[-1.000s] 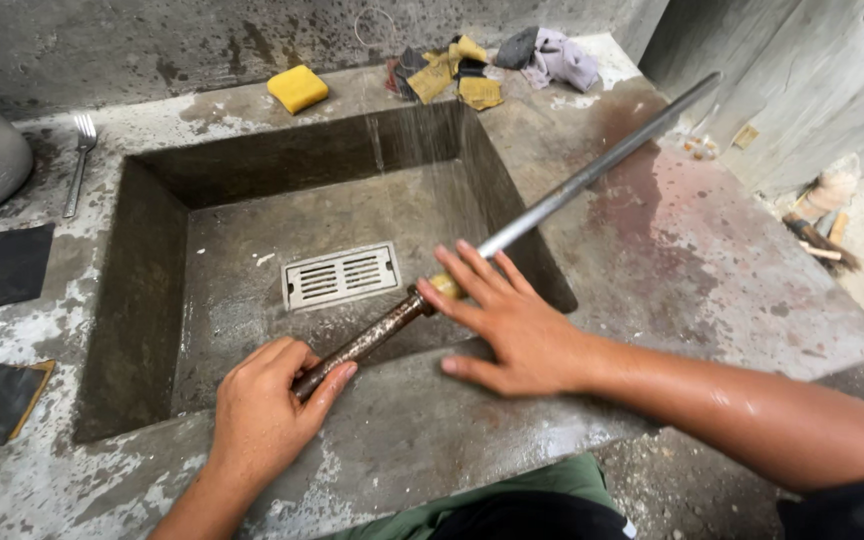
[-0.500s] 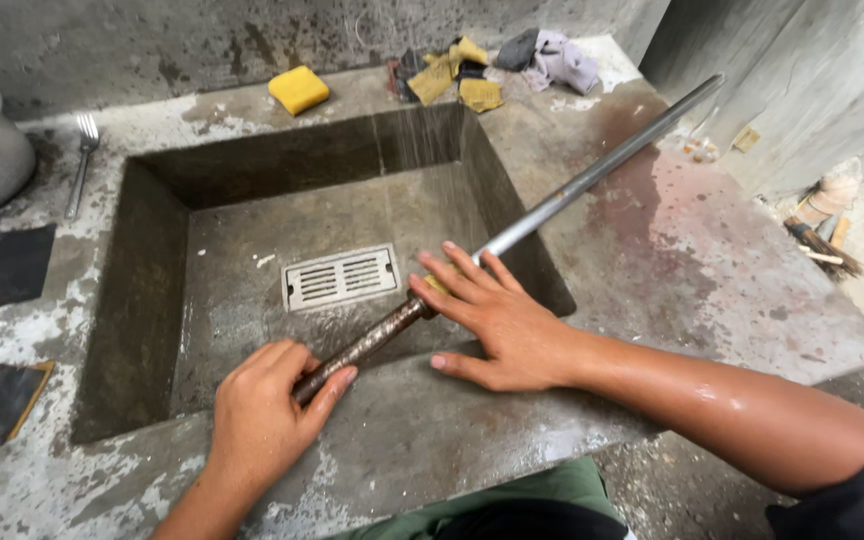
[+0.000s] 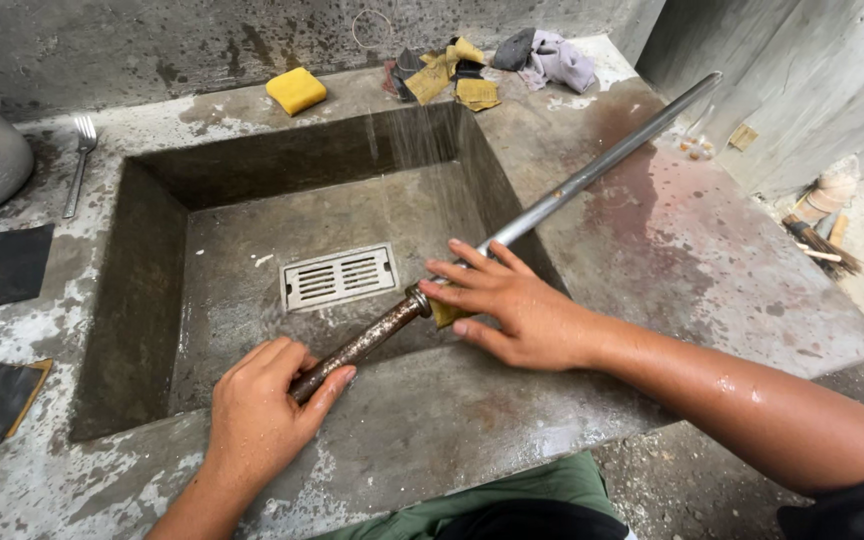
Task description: The person scrubs a long metal rod with a yellow sponge under running water in a concrete sink. They rotate the rod and scrub different sections, then repeat the process with a second metal rod.
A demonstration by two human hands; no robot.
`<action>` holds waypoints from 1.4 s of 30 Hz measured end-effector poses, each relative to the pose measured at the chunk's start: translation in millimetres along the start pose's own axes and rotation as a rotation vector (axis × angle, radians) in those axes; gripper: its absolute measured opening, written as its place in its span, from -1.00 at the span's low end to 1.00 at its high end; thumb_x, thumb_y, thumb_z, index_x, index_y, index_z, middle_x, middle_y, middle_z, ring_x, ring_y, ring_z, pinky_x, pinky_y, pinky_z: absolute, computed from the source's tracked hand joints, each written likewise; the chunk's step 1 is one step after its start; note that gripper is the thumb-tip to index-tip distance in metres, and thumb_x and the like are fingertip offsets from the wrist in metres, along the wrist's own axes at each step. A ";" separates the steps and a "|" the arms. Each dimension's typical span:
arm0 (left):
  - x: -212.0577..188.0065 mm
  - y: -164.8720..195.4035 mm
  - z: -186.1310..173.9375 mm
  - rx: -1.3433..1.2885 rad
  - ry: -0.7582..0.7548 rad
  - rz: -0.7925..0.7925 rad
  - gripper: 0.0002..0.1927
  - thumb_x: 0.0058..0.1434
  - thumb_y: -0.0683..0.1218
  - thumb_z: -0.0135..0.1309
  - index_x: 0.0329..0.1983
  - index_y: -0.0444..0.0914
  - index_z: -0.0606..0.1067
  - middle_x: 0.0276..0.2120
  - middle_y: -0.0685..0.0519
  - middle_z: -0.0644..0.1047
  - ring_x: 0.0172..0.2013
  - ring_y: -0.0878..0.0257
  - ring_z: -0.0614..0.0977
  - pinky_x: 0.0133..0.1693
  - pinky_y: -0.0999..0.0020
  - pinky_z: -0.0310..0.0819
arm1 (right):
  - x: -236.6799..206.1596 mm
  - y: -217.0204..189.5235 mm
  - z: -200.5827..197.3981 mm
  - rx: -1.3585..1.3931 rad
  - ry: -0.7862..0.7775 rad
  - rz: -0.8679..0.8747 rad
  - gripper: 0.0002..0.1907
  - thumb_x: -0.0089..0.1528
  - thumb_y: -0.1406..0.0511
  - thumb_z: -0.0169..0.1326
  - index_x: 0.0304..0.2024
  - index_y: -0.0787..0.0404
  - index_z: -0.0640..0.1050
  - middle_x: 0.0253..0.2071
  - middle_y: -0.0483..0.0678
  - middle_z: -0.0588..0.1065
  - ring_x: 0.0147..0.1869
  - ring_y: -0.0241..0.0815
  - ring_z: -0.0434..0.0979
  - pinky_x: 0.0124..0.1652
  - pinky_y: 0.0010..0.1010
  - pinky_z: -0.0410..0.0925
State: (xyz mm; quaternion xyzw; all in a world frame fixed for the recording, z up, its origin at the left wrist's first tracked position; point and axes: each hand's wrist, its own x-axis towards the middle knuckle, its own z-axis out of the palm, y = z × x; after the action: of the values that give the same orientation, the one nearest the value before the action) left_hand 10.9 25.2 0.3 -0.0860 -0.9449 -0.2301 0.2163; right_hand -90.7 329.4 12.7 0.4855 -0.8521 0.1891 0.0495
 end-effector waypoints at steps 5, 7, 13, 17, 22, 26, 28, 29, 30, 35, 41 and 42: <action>-1.0 2.5 2.8 0.016 0.022 0.045 -0.56 -0.01 0.11 0.37 -0.59 -0.29 0.45 -0.59 0.02 0.48 -0.51 0.06 0.56 -0.45 0.14 0.44 | 2.6 18.6 -0.8 -0.007 0.032 -0.065 -0.40 0.22 0.16 0.19 0.33 0.00 0.44 0.38 0.01 0.37 0.51 0.00 0.23 0.37 0.13 0.00; -0.6 3.8 3.2 0.021 0.023 0.040 -0.56 -0.01 0.11 0.37 -0.59 -0.30 0.45 -0.58 0.01 0.48 -0.51 0.06 0.55 -0.45 0.14 0.43 | 4.8 25.7 1.5 -0.055 0.096 -0.121 -0.45 0.22 0.18 0.20 0.29 -0.01 0.50 0.31 -0.01 0.45 0.43 -0.04 0.35 0.31 0.06 0.12; -1.9 5.1 4.0 0.008 -0.003 0.002 -0.56 -0.02 0.12 0.38 -0.59 -0.29 0.46 -0.59 0.02 0.49 -0.52 0.08 0.56 -0.47 0.14 0.43 | 17.4 50.7 5.2 0.002 0.146 -0.118 -0.61 0.25 0.22 0.22 0.15 -0.06 0.62 0.07 -0.19 0.61 0.15 -0.22 0.55 0.05 -0.21 0.25; -3.6 4.8 4.2 0.007 0.034 0.036 -0.57 -0.01 0.11 0.37 -0.58 -0.29 0.46 -0.58 0.02 0.49 -0.51 0.08 0.55 -0.46 0.15 0.43 | 19.6 50.8 10.1 0.098 0.170 -0.095 -0.68 0.24 0.22 0.23 0.07 -0.08 0.66 0.02 -0.24 0.65 0.07 -0.27 0.57 0.06 -0.27 0.16; -1.7 5.1 3.6 0.039 -0.062 -0.060 -0.57 -0.02 0.13 0.37 -0.59 -0.28 0.48 -0.61 0.04 0.49 -0.54 0.12 0.55 -0.47 0.16 0.43 | 31.8 32.6 20.3 0.095 0.292 0.086 -0.78 0.25 0.23 0.24 -0.04 0.00 0.67 -0.13 -0.17 0.62 -0.02 -0.18 0.56 -0.02 -0.25 0.23; -1.1 5.2 2.4 0.031 -0.055 -0.040 -0.56 -0.01 0.14 0.37 -0.59 -0.28 0.47 -0.60 0.04 0.50 -0.53 0.12 0.56 -0.47 0.16 0.44 | 38.6 13.3 28.8 0.001 0.407 0.033 -0.83 0.24 0.29 0.23 -0.11 0.11 0.62 -0.16 -0.06 0.56 -0.03 -0.04 0.54 -0.06 -0.22 0.34; -1.7 4.4 1.2 0.023 -0.022 -0.002 -0.57 -0.01 0.13 0.37 -0.58 -0.28 0.47 -0.59 0.03 0.50 -0.51 0.10 0.56 -0.46 0.15 0.44 | 39.5 9.0 25.8 0.007 0.376 -0.050 -0.84 0.27 0.33 0.19 -0.08 0.12 0.59 -0.10 -0.08 0.58 0.02 -0.06 0.57 -0.05 -0.21 0.36; -2.3 3.7 0.9 0.019 -0.002 0.016 -0.57 -0.01 0.12 0.36 -0.58 -0.28 0.46 -0.58 0.03 0.50 -0.51 0.09 0.56 -0.45 0.15 0.44 | 37.2 7.4 23.1 0.009 0.347 -0.085 -0.83 0.28 0.34 0.17 -0.06 0.12 0.60 -0.07 -0.09 0.60 0.05 -0.08 0.59 -0.05 -0.22 0.36; -2.8 2.8 0.3 0.013 0.017 0.029 -0.57 -0.01 0.12 0.36 -0.58 -0.28 0.46 -0.57 0.03 0.50 -0.50 0.08 0.56 -0.45 0.15 0.44 | 34.8 6.0 20.2 0.012 0.314 -0.119 -0.82 0.28 0.35 0.16 -0.05 0.11 0.60 -0.04 -0.11 0.61 0.08 -0.10 0.61 -0.05 -0.22 0.36; -3.5 -1.7 -1.2 0.008 0.000 0.012 -0.57 -0.01 0.12 0.36 -0.58 -0.28 0.45 -0.58 0.02 0.49 -0.50 0.08 0.57 -0.44 0.15 0.45 | 18.6 -0.9 18.6 -0.152 0.324 -0.197 -0.57 0.23 0.18 0.23 0.10 0.21 0.57 0.06 0.01 0.60 0.07 -0.09 0.59 0.02 -0.19 0.35; -2.9 -2.4 -0.1 -0.007 0.018 0.030 -0.57 -0.01 0.12 0.36 -0.57 -0.28 0.45 -0.57 0.02 0.49 -0.50 0.06 0.56 -0.43 0.15 0.45 | 33.6 32.8 11.3 0.023 0.214 -0.042 -0.55 0.27 0.18 0.20 0.21 0.08 0.54 -0.13 -0.05 0.66 -0.06 -0.10 0.61 -0.01 -0.24 0.33; -2.5 -2.2 0.1 -0.010 0.024 0.029 -0.57 -0.01 0.12 0.36 -0.58 -0.28 0.45 -0.58 0.02 0.49 -0.50 0.07 0.56 -0.43 0.15 0.45 | 34.4 37.0 9.7 0.046 0.177 0.050 -0.51 0.28 0.19 0.19 0.26 0.10 0.53 -0.21 -0.04 0.65 -0.12 -0.07 0.61 -0.03 -0.23 0.33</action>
State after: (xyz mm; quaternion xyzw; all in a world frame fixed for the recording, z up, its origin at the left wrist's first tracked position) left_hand 12.6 23.1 -1.8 -0.0980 -0.9397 -0.2328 0.2307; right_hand -139.0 314.9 2.8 0.4465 -0.8516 0.2520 0.1087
